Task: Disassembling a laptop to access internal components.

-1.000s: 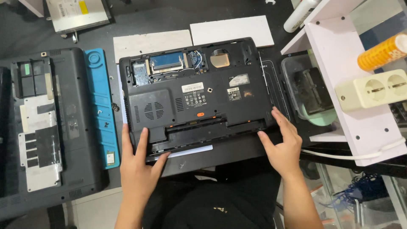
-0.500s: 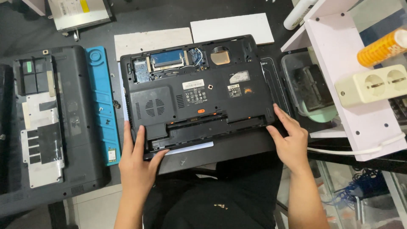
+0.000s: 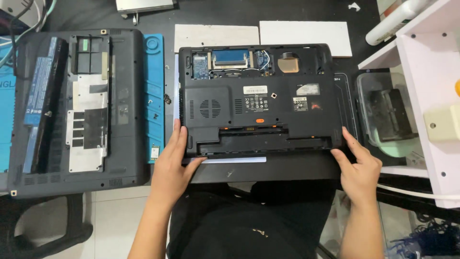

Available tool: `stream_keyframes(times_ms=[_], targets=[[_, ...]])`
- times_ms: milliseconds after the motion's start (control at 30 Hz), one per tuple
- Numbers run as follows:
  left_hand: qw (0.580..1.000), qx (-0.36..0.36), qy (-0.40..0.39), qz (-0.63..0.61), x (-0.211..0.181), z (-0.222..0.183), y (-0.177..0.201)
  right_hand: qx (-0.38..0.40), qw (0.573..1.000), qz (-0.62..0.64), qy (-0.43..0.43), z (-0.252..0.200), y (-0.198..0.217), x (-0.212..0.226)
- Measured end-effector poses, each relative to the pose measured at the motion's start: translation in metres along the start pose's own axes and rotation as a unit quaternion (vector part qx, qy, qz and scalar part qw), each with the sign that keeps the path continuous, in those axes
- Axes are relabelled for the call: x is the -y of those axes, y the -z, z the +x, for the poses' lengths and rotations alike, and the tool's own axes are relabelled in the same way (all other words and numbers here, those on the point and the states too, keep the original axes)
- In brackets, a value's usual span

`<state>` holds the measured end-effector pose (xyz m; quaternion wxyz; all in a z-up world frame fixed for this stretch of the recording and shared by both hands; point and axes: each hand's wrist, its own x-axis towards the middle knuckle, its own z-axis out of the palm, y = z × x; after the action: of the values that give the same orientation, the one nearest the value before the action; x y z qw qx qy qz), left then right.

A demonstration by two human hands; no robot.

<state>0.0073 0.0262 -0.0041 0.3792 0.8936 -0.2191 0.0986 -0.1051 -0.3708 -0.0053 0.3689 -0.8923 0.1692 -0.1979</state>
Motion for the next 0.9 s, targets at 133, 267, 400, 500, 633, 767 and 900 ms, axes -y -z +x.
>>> stream_keyframes(times_ms=[133, 267, 400, 500, 633, 767, 900], targets=[[1.0, -0.003, -0.005, 0.018, 0.001, -0.002, 0.0, 0.006, 0.999, -0.024, -0.022, -0.001, -0.001, 0.001], [1.0, -0.006, -0.019, 0.011, 0.0, -0.002, 0.001, -0.003, 1.0, 0.021, -0.009, -0.002, -0.004, 0.0], [0.999, -0.025, -0.023, -0.04, 0.0, -0.001, 0.003, 0.0, 0.999, 0.031, 0.013, -0.001, -0.004, 0.003], [0.998, -0.017, -0.012, -0.056, 0.0, -0.001, 0.005, -0.007, 1.0, 0.015, 0.021, -0.002, -0.006, 0.008], [0.999, -0.018, -0.011, -0.048, 0.003, -0.004, 0.002, -0.014, 1.0, -0.007, 0.002, -0.002, -0.007, 0.015], [0.999, -0.016, -0.016, -0.033, 0.003, -0.004, 0.0, -0.031, 0.996, -0.037, 0.076, 0.003, -0.009, 0.026], [1.0, -0.002, 0.003, -0.016, -0.009, 0.001, 0.005, -0.09, 0.974, -0.099, 0.183, 0.028, -0.012, 0.049]])
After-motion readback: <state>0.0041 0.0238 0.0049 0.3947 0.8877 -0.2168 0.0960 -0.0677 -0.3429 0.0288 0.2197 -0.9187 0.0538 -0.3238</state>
